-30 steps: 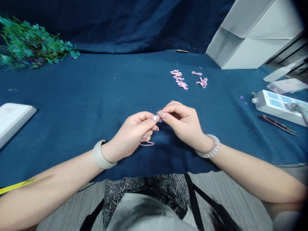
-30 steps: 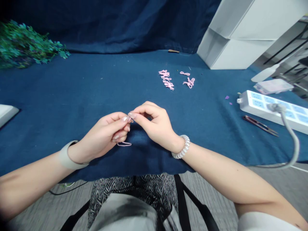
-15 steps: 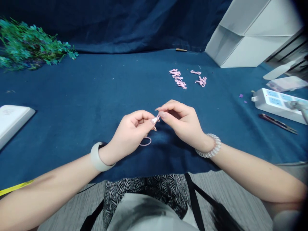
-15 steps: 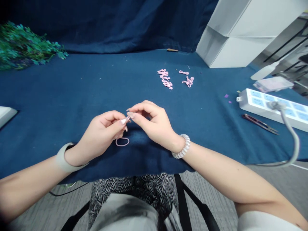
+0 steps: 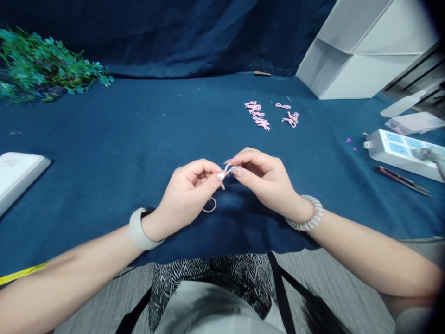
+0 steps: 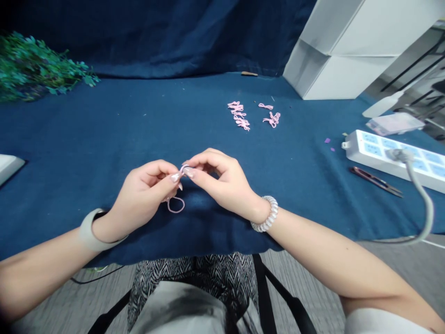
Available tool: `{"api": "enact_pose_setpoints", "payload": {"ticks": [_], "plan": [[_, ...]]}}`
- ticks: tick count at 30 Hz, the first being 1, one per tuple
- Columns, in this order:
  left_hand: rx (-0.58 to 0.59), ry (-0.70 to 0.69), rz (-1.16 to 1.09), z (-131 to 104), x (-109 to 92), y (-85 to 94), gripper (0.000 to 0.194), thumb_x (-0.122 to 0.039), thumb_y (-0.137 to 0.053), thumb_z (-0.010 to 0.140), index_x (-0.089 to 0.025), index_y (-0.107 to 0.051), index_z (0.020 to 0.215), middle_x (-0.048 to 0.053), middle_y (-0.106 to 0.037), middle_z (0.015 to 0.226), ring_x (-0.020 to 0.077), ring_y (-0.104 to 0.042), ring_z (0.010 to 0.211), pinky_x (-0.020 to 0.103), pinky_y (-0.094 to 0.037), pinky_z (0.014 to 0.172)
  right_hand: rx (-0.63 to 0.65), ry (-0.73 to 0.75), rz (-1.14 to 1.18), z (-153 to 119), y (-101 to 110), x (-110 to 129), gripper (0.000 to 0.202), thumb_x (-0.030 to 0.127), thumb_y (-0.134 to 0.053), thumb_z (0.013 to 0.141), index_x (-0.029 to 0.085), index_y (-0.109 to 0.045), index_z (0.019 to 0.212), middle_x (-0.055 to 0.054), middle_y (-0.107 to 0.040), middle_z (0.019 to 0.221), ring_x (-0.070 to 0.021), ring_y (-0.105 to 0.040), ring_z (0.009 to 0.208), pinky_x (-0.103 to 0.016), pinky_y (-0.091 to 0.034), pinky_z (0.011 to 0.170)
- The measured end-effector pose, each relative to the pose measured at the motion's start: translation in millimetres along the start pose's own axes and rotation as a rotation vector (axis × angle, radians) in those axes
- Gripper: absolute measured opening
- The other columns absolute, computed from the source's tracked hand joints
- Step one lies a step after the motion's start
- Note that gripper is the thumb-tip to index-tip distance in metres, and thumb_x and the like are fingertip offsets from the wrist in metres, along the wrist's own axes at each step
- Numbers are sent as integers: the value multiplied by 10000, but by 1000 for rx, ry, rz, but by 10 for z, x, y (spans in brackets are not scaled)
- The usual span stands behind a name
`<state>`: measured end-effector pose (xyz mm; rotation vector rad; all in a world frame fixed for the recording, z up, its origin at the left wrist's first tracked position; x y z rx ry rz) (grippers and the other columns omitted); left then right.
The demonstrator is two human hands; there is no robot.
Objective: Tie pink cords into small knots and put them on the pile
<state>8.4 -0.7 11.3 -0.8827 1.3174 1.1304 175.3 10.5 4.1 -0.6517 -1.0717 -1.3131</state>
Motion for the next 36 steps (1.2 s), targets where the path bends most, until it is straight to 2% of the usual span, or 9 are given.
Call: {"api": "enact_pose_setpoints", "payload": {"ticks": [7,12,23,27,30,33,36], "plan": [[-32,-43,97,-8,-28,-15,117,-238,-637,820,-160,-622,733,-13,-601,637,66,-481,512,178,-375,479,-8,-14,-42,-5,-1,24,124,286,-682,817,163,-681,806,-24,-642,777,-113,-589,705,-258,-478,647],[-33,-44,166,-22,-15,-25,118,-251,-630,824,-162,-637,747,-15,-590,611,66,-493,491,167,-384,466,-32,49,-110,-1,3,51,125,225,-649,841,167,-660,732,-7,-643,716,-102,-578,670,-253,-468,635],[1,9,142,-1,-8,-48,122,-256,-638,804,-159,-630,730,-11,-580,596,75,-500,495,174,-393,470,-66,65,-124,-7,12,51,135,231,-662,835,177,-655,711,1,-642,700,-101,-578,663,-250,-469,627],[24,46,102,3,5,-55,132,-256,-638,800,-155,-617,717,-25,-545,563,66,-464,467,172,-349,440,-62,65,-108,-1,11,53,123,232,-669,826,178,-667,716,-4,-647,703,-111,-585,670,-257,-480,635],[36,43,78,7,14,-51,147,-255,-631,811,-155,-601,708,-28,-542,570,59,-435,471,171,-333,442,-46,22,-41,7,18,23,149,271,-637,853,171,-692,757,-16,-666,749,-106,-601,687,-249,-494,654],[34,41,73,7,16,-43,146,-244,-613,824,-155,-592,710,-27,-547,581,58,-425,484,172,-335,455,-61,-88,69,22,41,-43,235,360,-580,891,178,-725,857,-21,-689,794,-96,-611,692,-234,-510,664],[30,36,69,3,7,-35,134,-229,-607,825,-156,-588,714,-27,-550,588,58,-424,488,174,-335,461,-53,-174,142,37,60,-99,271,420,-603,866,193,-729,943,-16,-698,806,-95,-611,688,-231,-521,669]]}}
Point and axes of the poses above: each hand's wrist, its own z-axis towards the middle knuckle, its own y-axis out of the back of the hand, x = y × z, the point moved 2 cm from there along z, towards the middle knuckle
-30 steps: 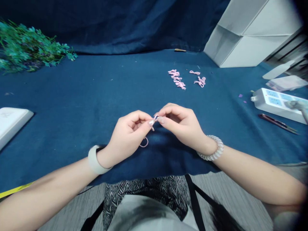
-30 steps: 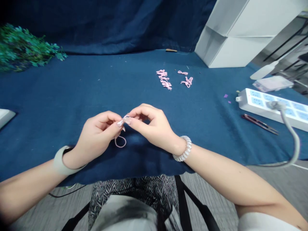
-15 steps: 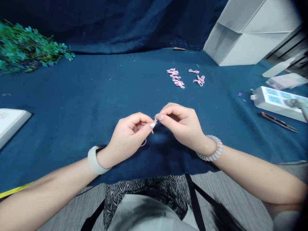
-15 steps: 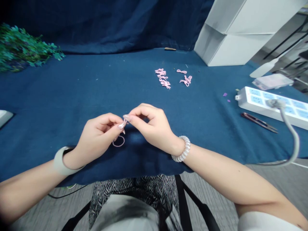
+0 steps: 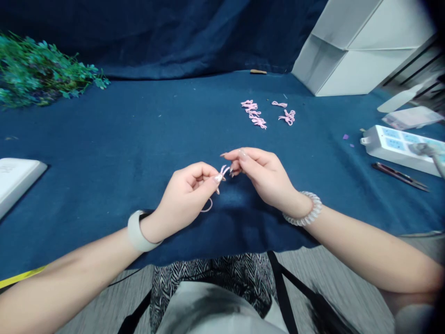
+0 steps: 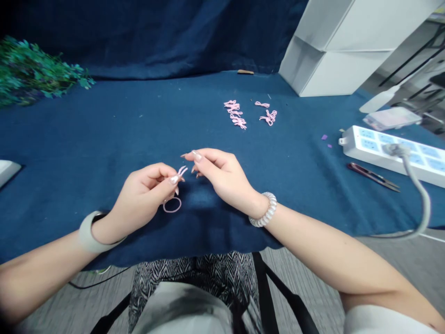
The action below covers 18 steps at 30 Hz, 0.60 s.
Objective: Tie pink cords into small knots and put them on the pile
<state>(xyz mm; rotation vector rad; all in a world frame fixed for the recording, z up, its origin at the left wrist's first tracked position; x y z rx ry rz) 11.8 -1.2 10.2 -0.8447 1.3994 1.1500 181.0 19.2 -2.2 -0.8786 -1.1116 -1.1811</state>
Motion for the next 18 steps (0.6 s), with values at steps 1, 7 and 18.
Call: {"api": "enact_pose_setpoints", "payload": {"ticks": [1,7,18], "plan": [[-3,-3,-1,-1,-4,4,132,-227,-608,823,-157,-587,713,-27,-550,588,58,-422,486,176,-334,460,17,-9,4,6,1,-7,271,418,-615,858,196,-726,966,-17,-699,820,-97,-613,697,-236,-524,685],[-1,-11,-23,-4,-5,13,149,-240,-621,820,-158,-589,699,-28,-526,568,61,-419,476,181,-325,445,193,91,-43,-9,-68,6,225,354,-658,832,198,-711,985,-42,-678,906,-120,-624,791,-265,-528,732],[48,23,-73,0,29,3,160,-256,-623,825,-156,-588,705,-39,-508,561,51,-420,464,169,-338,434,161,156,-64,-18,-61,10,155,259,-722,777,202,-731,921,-20,-662,823,-113,-598,736,-266,-494,688]]}}
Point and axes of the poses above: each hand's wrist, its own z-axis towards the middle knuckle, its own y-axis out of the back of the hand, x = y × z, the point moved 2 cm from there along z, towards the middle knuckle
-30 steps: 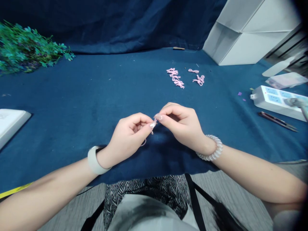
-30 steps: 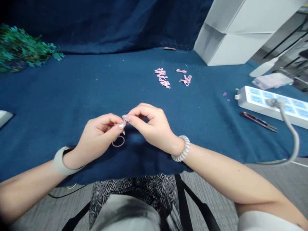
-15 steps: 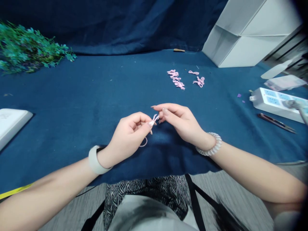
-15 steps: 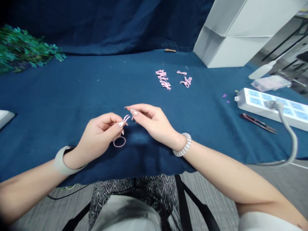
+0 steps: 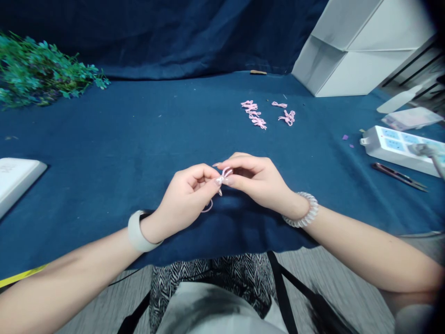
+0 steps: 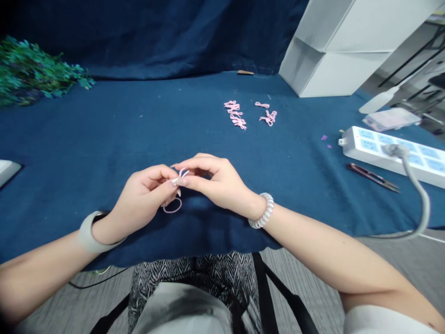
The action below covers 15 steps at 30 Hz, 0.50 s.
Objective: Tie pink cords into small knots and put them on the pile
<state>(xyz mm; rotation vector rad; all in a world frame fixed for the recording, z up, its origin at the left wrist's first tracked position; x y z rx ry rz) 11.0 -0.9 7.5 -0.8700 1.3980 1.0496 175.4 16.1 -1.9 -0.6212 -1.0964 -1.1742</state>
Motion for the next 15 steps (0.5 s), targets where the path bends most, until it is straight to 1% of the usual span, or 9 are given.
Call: {"api": "enact_pose_setpoints", "payload": {"ticks": [9,15], "plan": [[102,65,-154,-1,38,1,179,-263,-608,845,-153,-571,709,-35,-544,569,41,-438,446,151,-344,421,-15,40,-38,1,20,18,128,241,-725,780,198,-738,900,-8,-658,770,-98,-594,700,-232,-489,647],[130,41,-192,-5,44,4,160,-240,-611,849,-147,-569,724,-45,-557,574,28,-455,447,126,-361,422,-15,49,-64,9,19,36,102,226,-716,788,192,-741,882,-16,-670,767,-98,-604,692,-221,-486,622]]}}
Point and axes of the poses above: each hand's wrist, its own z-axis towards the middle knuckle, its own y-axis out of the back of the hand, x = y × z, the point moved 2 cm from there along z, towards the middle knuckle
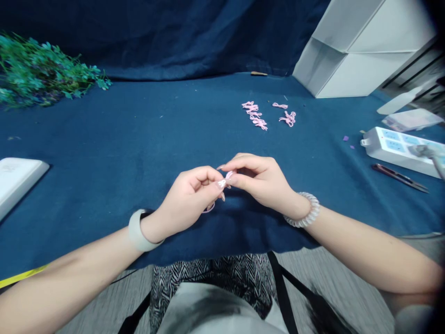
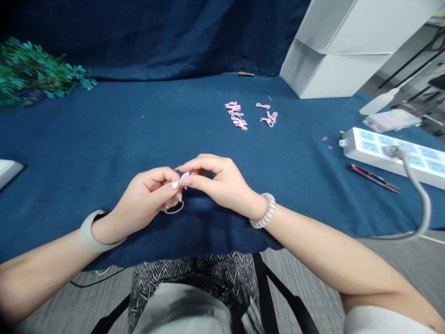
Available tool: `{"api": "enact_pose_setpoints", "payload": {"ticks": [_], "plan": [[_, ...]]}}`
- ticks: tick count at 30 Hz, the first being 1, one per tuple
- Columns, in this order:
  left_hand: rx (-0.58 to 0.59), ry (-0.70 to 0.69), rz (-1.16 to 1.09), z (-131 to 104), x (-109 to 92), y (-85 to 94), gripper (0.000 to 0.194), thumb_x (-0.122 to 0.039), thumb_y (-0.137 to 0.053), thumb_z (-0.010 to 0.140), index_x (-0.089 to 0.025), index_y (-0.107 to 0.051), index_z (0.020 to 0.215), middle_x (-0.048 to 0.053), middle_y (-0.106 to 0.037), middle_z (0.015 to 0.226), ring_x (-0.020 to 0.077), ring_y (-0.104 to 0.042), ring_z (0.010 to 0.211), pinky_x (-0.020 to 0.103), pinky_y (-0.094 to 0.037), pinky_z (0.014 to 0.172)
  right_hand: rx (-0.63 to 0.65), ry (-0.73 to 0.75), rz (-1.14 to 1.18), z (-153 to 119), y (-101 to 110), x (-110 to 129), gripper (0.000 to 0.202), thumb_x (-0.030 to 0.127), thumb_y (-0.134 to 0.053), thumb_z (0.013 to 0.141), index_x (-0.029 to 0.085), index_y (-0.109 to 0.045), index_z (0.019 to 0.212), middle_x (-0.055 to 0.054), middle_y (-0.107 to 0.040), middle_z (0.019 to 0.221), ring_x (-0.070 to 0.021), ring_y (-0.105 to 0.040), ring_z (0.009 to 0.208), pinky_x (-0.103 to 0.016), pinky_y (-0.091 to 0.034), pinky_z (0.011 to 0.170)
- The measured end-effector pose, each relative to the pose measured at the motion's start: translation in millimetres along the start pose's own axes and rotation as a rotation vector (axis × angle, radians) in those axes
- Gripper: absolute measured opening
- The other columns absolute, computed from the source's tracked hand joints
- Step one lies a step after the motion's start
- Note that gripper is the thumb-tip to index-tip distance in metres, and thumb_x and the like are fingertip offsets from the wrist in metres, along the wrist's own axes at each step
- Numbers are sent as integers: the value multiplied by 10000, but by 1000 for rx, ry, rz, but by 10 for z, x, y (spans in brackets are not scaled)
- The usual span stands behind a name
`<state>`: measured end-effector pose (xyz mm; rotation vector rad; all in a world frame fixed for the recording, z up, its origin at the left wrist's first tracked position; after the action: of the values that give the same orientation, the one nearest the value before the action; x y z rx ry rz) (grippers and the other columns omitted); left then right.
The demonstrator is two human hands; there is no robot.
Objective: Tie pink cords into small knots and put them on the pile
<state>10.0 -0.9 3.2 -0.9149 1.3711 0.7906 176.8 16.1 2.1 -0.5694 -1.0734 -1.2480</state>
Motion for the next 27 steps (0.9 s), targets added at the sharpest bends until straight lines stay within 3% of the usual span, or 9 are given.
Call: {"api": "enact_pose_setpoints", "payload": {"ticks": [7,19,27], "plan": [[-13,12,5,18,5,-7,167,-251,-623,843,-141,-571,729,-41,-569,588,20,-449,439,115,-355,407,-24,57,-45,-9,-1,20,35,189,-689,814,193,-724,820,-6,-698,786,-92,-623,721,-221,-494,658],[-43,30,-24,43,77,21,165,-301,-647,836,-154,-614,769,-32,-575,588,29,-430,442,136,-349,413,-60,37,-70,2,21,57,150,208,-599,878,156,-654,748,-6,-652,737,-89,-599,692,-231,-468,668],[-67,49,31,49,65,27,152,-293,-641,836,-150,-629,786,-32,-582,584,27,-435,423,132,-347,394,-196,-44,-56,36,106,-25,153,264,-613,863,168,-667,758,11,-629,691,-79,-553,628,-217,-447,602]]}}
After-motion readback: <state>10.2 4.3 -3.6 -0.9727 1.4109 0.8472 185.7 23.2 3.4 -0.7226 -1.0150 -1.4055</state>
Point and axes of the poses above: each hand's wrist, its own z-axis towards the middle knuckle, its own y-axis out of the back of the hand, x = y × z, the point moved 2 cm from there along z, towards the middle knuckle
